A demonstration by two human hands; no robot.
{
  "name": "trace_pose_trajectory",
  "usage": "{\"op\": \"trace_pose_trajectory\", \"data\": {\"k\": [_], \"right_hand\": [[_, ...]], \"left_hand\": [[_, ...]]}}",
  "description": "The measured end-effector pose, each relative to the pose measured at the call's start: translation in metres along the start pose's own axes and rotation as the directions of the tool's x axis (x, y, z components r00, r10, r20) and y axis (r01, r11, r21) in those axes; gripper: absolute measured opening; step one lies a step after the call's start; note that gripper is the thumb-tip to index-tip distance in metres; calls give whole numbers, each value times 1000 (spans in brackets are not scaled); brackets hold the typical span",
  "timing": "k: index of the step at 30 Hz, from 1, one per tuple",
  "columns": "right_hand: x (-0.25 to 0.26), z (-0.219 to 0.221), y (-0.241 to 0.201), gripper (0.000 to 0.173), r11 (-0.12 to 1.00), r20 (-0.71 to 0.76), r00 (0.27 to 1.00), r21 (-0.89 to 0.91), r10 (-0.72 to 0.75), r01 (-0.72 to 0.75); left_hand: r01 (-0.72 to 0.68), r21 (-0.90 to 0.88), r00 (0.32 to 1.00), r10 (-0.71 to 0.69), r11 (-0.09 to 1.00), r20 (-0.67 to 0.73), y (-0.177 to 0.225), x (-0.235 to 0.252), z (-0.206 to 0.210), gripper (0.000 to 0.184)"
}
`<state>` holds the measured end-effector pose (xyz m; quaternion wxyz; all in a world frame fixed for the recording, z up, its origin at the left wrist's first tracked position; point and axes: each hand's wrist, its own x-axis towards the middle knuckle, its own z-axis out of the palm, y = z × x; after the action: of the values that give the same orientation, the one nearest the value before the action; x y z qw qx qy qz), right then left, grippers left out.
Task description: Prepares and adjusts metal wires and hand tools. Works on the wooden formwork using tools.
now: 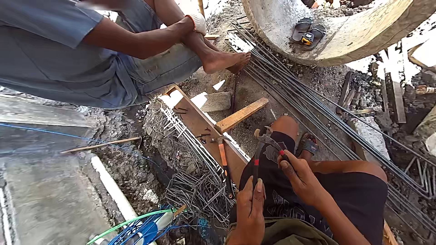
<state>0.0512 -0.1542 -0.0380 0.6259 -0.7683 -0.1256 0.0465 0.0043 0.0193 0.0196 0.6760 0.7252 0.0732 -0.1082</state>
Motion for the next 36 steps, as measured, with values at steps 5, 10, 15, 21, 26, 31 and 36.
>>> {"op": "trace_pose_trajectory", "data": {"k": [5, 10, 15, 21, 26, 31, 36], "right_hand": [[-7, 40, -18, 48, 954, -127, 992, 299, 21, 19], [-7, 49, -21, 49, 941, -185, 983, 330, -17, 79], [-7, 38, -16, 49, 953, -191, 978, 271, -83, 133], [-5, 24, -17, 53, 963, -197, 966, 176, -166, 202], [-3, 19, -19, 52, 965, -208, 956, 119, -208, 236], [-5, 18, -16, 56, 969, -214, 957, 109, -195, 222], [-7, 17, -19, 55, 950, -219, 937, 96, -271, 297]], "left_hand": [[-197, 92, 980, 198, 976, -7, -7, -4, 21, 38], [-344, 287, 933, 360, 894, -4, -6, -5, 19, 41], [-477, 407, 869, 489, 779, 81, -3, -7, 12, 39], [-579, 423, 805, 573, 697, 156, 1, -9, 10, 37], [-602, 408, 791, 581, 686, 191, -2, -9, 8, 39], [-680, 398, 725, 643, 615, 246, -11, -6, 4, 39], [-749, 449, 644, 696, 488, 317, -15, -3, 2, 40]]}}
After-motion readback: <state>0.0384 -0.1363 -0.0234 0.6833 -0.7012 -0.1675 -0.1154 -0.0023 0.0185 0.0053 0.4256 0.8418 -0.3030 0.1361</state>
